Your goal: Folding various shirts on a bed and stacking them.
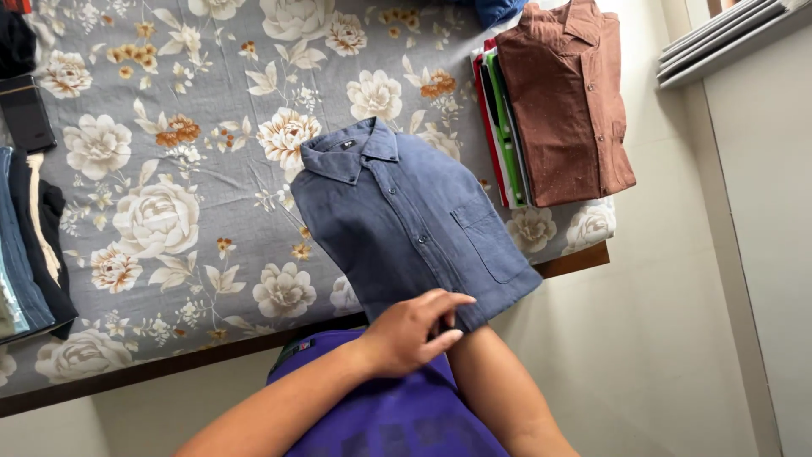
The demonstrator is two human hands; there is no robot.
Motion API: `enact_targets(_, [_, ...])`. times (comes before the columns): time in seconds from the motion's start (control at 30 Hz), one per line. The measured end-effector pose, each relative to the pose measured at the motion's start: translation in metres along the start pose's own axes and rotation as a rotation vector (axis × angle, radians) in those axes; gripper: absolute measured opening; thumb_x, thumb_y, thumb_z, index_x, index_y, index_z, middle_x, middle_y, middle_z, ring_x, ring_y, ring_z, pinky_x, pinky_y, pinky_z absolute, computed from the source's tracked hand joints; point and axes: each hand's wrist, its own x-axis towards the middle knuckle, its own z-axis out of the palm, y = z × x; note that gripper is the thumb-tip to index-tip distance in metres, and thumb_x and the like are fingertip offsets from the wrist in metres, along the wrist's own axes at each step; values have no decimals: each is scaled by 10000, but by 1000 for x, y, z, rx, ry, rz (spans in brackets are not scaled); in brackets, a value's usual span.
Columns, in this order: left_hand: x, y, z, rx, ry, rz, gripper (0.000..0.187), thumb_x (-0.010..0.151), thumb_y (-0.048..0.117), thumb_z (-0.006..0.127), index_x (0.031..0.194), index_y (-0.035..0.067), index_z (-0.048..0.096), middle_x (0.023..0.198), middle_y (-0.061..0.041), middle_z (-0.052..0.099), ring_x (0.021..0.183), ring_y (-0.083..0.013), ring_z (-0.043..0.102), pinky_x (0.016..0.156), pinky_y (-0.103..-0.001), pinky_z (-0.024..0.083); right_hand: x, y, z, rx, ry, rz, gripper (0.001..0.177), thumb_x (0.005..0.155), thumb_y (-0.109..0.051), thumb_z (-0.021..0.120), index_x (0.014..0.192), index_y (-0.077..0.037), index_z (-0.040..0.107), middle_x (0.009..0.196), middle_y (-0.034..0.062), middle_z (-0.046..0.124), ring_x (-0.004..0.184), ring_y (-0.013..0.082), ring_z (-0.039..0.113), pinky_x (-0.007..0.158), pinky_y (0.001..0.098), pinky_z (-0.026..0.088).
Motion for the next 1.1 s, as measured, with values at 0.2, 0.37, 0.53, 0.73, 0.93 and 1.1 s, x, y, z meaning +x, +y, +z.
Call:
enact_targets(0.2, [-12, -31, 7, -38, 701, -219, 447, 910, 148, 733, 1315, 67, 563, 1126, -111, 612, 990, -246, 647, 830, -359, 545, 14, 2, -18, 144, 1, 14, 649, 983, -492, 517, 1512, -117, 492, 1562, 156, 492, 1455, 336, 472, 1209, 469, 357])
enact_targets(0.37, [-4, -55, 1, -627, 650, -362, 669, 856, 179, 776, 1408, 63, 415, 1288, -60, 599, 1168, -184, 594, 975, -345, 478, 40, 31, -71, 314, 58, -43, 668, 977, -514, 484, 1516, -119, 480, 1568, 152, 479, 1457, 341, 459, 1206, 485, 348])
enact_targets(0.53, [-22, -65, 29, -1173, 241, -539, 558, 863, 194, 753, 1366, 24, 583, 1264, -89, 707, 1136, -208, 682, 1002, -373, 539, 20, 29, -103, 501, 121, -78, 688, 972, -536, 451, 1521, -121, 468, 1574, 147, 465, 1459, 346, 446, 1204, 500, 339])
enact_targets(0.73, [-32, -69, 55, -1191, 75, -574, 463, 910, 165, 724, 1330, 1, 618, 1236, -85, 718, 1112, -193, 687, 988, -348, 532, -1, 2, -132, 703, 157, -105, 714, 966, -563, 412, 1526, -124, 454, 1581, 141, 448, 1462, 352, 431, 1202, 518, 328])
enact_targets(0.93, [12, -67, 73, -1143, 82, -508, 418, 930, 153, 698, 1306, -18, 637, 1235, -99, 740, 1107, -192, 691, 1006, -348, 529, 20, -72, -157, 839, 134, -96, 740, 959, -590, 373, 1532, -126, 440, 1588, 135, 432, 1464, 357, 416, 1199, 536, 317])
enact_targets(1.1, [127, -35, 55, -841, 225, -355, 420, 968, 175, 679, 1315, -59, 651, 1225, -115, 749, 1096, -202, 692, 1004, -328, 522, 71, -85, -221, 915, 91, -61, 763, 954, -613, 341, 1536, -128, 428, 1594, 130, 419, 1466, 362, 403, 1197, 551, 308])
